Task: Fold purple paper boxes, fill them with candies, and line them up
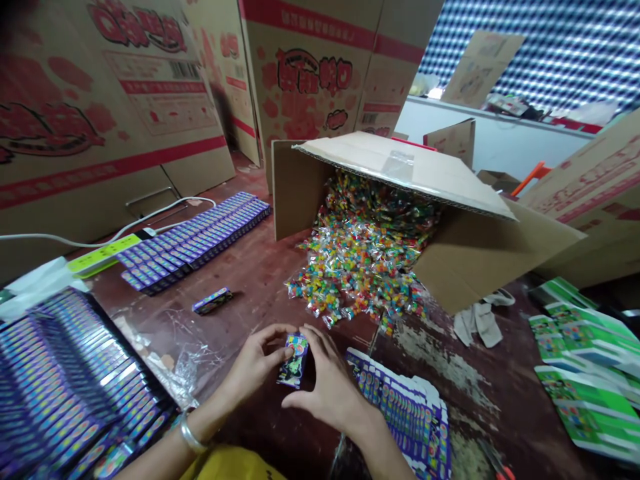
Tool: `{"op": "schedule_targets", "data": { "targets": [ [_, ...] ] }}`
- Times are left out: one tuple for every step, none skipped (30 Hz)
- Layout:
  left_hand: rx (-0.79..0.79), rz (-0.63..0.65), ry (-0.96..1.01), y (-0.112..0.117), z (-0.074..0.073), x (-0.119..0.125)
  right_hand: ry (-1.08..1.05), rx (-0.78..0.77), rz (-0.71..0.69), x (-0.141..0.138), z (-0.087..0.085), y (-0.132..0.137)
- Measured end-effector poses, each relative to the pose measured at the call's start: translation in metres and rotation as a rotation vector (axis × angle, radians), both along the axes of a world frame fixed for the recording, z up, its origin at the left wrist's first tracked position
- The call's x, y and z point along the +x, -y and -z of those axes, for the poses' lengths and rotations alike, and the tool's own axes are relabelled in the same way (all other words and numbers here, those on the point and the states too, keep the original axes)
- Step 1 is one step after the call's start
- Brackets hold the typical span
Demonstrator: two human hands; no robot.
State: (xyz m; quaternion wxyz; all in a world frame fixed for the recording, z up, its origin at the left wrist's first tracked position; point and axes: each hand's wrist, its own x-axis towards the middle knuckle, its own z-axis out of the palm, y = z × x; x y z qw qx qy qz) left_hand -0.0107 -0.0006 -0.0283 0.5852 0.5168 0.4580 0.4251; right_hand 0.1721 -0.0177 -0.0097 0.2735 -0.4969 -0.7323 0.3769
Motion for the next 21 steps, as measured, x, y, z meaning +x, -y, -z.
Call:
{"op": "schedule_targets", "data": {
  "targets": [
    [-0.007, -0.019, 0.011, -0.001, 0.002, 0.000, 0.067, 0.061, -0.004, -0.001, 0.003, 0.001],
    [-0.020, -0.039, 0.021, -0.001, 0.003, 0.001, 0.115, 0.120, -0.001, -0.002, 0.007, 0.000],
    [-0.041, -0.053, 0.030, -0.001, 0.004, 0.002, 0.144, 0.174, 0.009, -0.004, 0.011, 0.000],
    [-0.067, -0.055, 0.035, -0.001, 0.006, 0.002, 0.159, 0.220, 0.021, -0.006, 0.014, 0.000],
    [-0.091, -0.042, 0.034, -0.001, 0.006, 0.002, 0.164, 0.254, 0.033, -0.008, 0.017, 0.000],
    [-0.104, -0.014, 0.022, 0.000, 0.007, 0.000, 0.164, 0.270, 0.042, -0.010, 0.020, 0.000],
    [-0.098, 0.014, -0.012, -0.001, 0.006, -0.004, 0.163, 0.268, 0.046, -0.012, 0.022, 0.000],
    [-0.069, 0.025, -0.082, -0.002, 0.004, -0.010, 0.162, 0.251, 0.047, -0.014, 0.024, 0.001],
    [-0.018, 0.007, -0.195, -0.004, 0.001, -0.019, 0.161, 0.226, 0.042, -0.015, 0.025, 0.002],
    [0.053, -0.037, -0.348, -0.007, -0.002, -0.030, 0.161, 0.197, 0.037, -0.014, 0.026, 0.003],
    [0.133, -0.102, -0.531, -0.010, -0.007, -0.043, 0.161, 0.171, 0.037, -0.013, 0.026, 0.003],
    [0.219, -0.175, -0.729, -0.015, -0.011, -0.057, 0.162, 0.155, 0.049, -0.010, 0.027, 0.003],
    [0.294, -0.229, -0.912, -0.021, -0.015, -0.072, 0.162, 0.147, 0.067, -0.007, 0.027, 0.002],
    [0.351, -0.267, -1.065, -0.027, -0.019, -0.087, 0.165, 0.144, 0.091, -0.003, 0.028, 0.001],
    [0.381, -0.279, -1.189, -0.034, -0.021, -0.101, 0.171, 0.142, 0.122, 0.001, 0.029, 0.000],
    [0.389, -0.285, -1.298, -0.040, -0.022, -0.112, 0.178, 0.135, 0.154, 0.006, 0.030, -0.002],
    [0.376, -0.278, -1.387, -0.046, -0.022, -0.122, 0.184, 0.123, 0.181, 0.010, 0.032, -0.003],
    [0.354, -0.259, -1.452, -0.052, -0.021, -0.129, 0.188, 0.108, 0.200, 0.014, 0.033, -0.003],
    [0.331, -0.238, -1.495, -0.056, -0.019, -0.134, 0.190, 0.093, 0.214, 0.018, 0.035, -0.003],
    [0.309, -0.218, -1.517, -0.059, -0.017, -0.137, 0.191, 0.083, 0.225, 0.021, 0.037, -0.003],
    [0.294, -0.201, -1.525, -0.062, -0.014, -0.138, 0.192, 0.077, 0.234, 0.025, 0.039, -0.002]
  ]
}}
